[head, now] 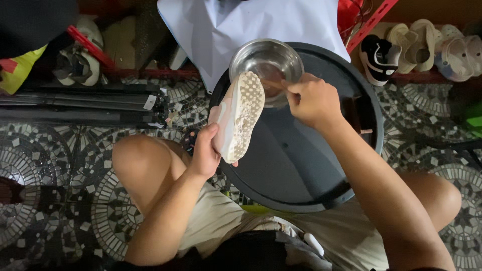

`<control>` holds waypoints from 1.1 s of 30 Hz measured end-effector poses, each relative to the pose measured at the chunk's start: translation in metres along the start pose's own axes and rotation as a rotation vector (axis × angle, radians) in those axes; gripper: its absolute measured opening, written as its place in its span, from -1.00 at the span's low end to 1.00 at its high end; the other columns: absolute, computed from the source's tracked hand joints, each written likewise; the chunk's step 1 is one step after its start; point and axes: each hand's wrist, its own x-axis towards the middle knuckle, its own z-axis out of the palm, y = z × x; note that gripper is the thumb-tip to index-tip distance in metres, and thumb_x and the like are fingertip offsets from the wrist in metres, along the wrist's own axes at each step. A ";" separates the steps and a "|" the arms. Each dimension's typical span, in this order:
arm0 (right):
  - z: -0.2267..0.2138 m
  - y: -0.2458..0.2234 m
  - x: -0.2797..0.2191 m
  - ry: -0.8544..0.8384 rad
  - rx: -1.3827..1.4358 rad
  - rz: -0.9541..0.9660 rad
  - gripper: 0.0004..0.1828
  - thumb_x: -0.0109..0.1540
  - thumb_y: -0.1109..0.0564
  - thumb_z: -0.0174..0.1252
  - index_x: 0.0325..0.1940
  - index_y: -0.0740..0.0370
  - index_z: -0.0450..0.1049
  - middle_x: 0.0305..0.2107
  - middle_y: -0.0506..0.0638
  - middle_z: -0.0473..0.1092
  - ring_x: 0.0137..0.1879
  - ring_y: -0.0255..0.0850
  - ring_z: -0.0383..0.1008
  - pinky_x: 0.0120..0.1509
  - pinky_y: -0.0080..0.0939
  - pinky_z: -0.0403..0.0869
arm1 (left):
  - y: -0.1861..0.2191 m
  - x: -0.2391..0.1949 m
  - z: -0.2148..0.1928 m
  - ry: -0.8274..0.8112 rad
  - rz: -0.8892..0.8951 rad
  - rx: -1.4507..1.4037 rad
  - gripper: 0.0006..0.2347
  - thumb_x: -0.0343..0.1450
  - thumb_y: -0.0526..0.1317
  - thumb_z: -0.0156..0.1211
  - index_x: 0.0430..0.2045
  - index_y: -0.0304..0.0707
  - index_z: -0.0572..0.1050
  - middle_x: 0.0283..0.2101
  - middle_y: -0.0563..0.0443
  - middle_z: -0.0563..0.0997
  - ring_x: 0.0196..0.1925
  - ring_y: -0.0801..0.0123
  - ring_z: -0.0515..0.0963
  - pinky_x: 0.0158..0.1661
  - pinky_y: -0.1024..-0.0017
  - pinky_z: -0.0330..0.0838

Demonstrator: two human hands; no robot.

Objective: The person scrubs the sole of a white sneaker using a brush and a toothbrush. They dip the brush into a metal bowl of water and continue scrubbing the shoe's sole and sides.

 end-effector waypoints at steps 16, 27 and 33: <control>0.010 0.031 -0.018 0.078 0.042 -0.019 -0.64 0.50 -0.03 0.12 0.29 -0.32 0.73 -0.31 0.04 0.57 -0.34 0.10 0.67 -0.33 0.17 0.69 | 0.000 -0.002 0.003 0.010 0.003 0.026 -0.52 0.53 0.04 0.04 -0.40 -0.59 0.60 -0.61 -0.60 0.63 -0.76 -0.25 0.64 -0.85 0.02 0.53; 0.016 0.041 -0.015 0.080 0.139 0.010 -0.64 0.44 0.05 0.19 0.25 -0.26 0.76 -0.27 0.12 0.62 -0.32 0.17 0.67 -0.32 0.22 0.69 | 0.004 -0.002 0.007 0.015 0.020 0.244 -0.53 0.49 -0.07 0.17 0.12 -0.61 0.46 -0.57 -0.46 0.59 -0.76 -0.08 0.64 -0.93 0.27 0.55; -0.007 0.037 -0.023 0.195 0.341 0.004 -0.71 0.54 0.06 0.18 0.22 -0.09 0.78 -0.29 0.07 0.64 -0.26 0.14 0.70 -0.31 0.12 0.68 | 0.013 -0.010 0.016 0.277 0.100 0.239 -0.56 0.56 -0.06 0.04 0.14 -0.52 0.57 -0.13 -0.52 0.69 -0.24 0.02 0.64 -0.08 -0.04 0.66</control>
